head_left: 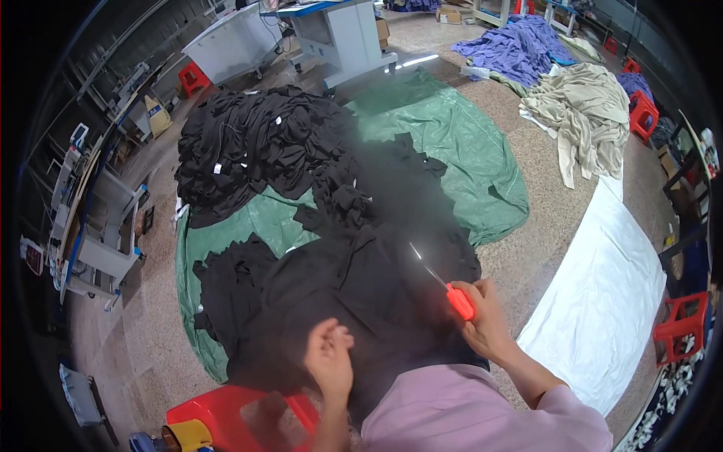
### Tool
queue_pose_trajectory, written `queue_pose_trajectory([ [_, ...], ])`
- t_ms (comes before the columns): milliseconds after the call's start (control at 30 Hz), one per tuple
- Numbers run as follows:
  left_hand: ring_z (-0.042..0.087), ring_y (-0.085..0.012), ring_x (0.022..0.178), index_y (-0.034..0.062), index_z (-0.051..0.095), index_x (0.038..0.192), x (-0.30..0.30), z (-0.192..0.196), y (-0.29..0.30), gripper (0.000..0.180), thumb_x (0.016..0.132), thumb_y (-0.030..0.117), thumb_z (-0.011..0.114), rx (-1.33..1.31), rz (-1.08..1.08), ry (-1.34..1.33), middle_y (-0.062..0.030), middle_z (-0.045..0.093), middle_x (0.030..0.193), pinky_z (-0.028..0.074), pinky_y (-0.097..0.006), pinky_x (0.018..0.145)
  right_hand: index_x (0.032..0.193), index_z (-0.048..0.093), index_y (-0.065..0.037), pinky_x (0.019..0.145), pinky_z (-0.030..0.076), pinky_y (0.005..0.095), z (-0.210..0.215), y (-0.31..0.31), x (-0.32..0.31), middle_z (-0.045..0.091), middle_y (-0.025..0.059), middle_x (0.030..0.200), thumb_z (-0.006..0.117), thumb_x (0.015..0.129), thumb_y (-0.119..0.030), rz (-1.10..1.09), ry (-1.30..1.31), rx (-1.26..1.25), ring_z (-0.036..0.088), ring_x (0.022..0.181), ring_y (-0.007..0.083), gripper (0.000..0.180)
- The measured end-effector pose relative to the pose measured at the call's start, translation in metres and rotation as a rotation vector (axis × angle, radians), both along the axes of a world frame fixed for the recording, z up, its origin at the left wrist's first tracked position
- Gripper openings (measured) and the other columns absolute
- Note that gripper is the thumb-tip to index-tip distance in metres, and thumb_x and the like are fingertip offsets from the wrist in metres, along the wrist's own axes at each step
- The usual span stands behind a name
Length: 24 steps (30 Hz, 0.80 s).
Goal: The recorder uses scissors to cut pieces of dark fabric from a large stack while sitting on a stool in a workshop.
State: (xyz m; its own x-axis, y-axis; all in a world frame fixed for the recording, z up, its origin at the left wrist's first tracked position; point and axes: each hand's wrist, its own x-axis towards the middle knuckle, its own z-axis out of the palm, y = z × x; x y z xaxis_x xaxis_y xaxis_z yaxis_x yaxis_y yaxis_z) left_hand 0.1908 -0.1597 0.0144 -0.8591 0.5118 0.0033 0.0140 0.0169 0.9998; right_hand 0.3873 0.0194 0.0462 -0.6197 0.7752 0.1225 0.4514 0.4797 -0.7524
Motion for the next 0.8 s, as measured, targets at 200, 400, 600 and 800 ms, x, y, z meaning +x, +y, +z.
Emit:
queue_pose_trajectory([
  [200, 0.065, -0.0122, 0.085, -0.0098, 0.063, 0.117, 0.038, -0.036, 0.025, 0.026, 0.095, 0.004, 0.06, 0.011, 0.025, -0.066, -0.012, 0.069, 0.101, 0.052, -0.024, 0.076, 0.129, 0.056, -0.014, 0.071, 0.049, 0.0412, 0.0, -0.016, 0.0, 0.049, 0.0177, 0.099, 0.072, 0.087, -0.021, 0.136, -0.041, -0.006, 0.057, 0.082, 0.0356, 0.046],
  [400, 0.063, -0.0299, 0.085, 0.0049, 0.069, 0.112, 0.048, -0.011, 0.077, 0.032, 0.082, -0.005, 0.065, -0.165, -0.278, 0.748, -0.0135, 0.061, 0.094, 0.051, -0.036, 0.073, 0.129, 0.055, -0.013, 0.07, 0.049, 0.0424, 0.001, -0.019, 0.007, 0.054, 0.017, 0.091, 0.071, 0.088, -0.021, 0.175, 0.04, 0.022, 0.057, 0.079, 0.0377, 0.045],
  [600, 0.063, -0.0298, 0.093, 0.0044, 0.068, 0.103, 0.051, -0.017, 0.074, 0.026, 0.078, -0.002, 0.067, -0.02, -0.208, 1.003, -0.0115, 0.065, 0.103, 0.048, -0.04, 0.084, 0.126, 0.058, -0.01, 0.079, 0.049, 0.0405, 0.019, -0.015, 0.025, 0.059, 0.0173, 0.1, 0.07, 0.087, -0.015, 0.133, -0.013, -0.098, 0.06, 0.091, 0.0368, 0.041],
  [800, 0.04, -0.0382, 0.135, 0.0226, 0.059, 0.133, 0.046, -0.033, 0.046, 0.048, 0.087, 0.034, 0.067, -0.545, -0.063, 1.121, -0.0186, 0.044, 0.145, 0.016, -0.064, 0.112, 0.124, 0.057, -0.013, 0.058, 0.05, 0.0466, 0.033, -0.02, 0.036, 0.056, 0.0177, 0.102, 0.071, 0.087, -0.03, 0.311, -0.163, 0.14, 0.064, 0.074, 0.0393, 0.043],
])
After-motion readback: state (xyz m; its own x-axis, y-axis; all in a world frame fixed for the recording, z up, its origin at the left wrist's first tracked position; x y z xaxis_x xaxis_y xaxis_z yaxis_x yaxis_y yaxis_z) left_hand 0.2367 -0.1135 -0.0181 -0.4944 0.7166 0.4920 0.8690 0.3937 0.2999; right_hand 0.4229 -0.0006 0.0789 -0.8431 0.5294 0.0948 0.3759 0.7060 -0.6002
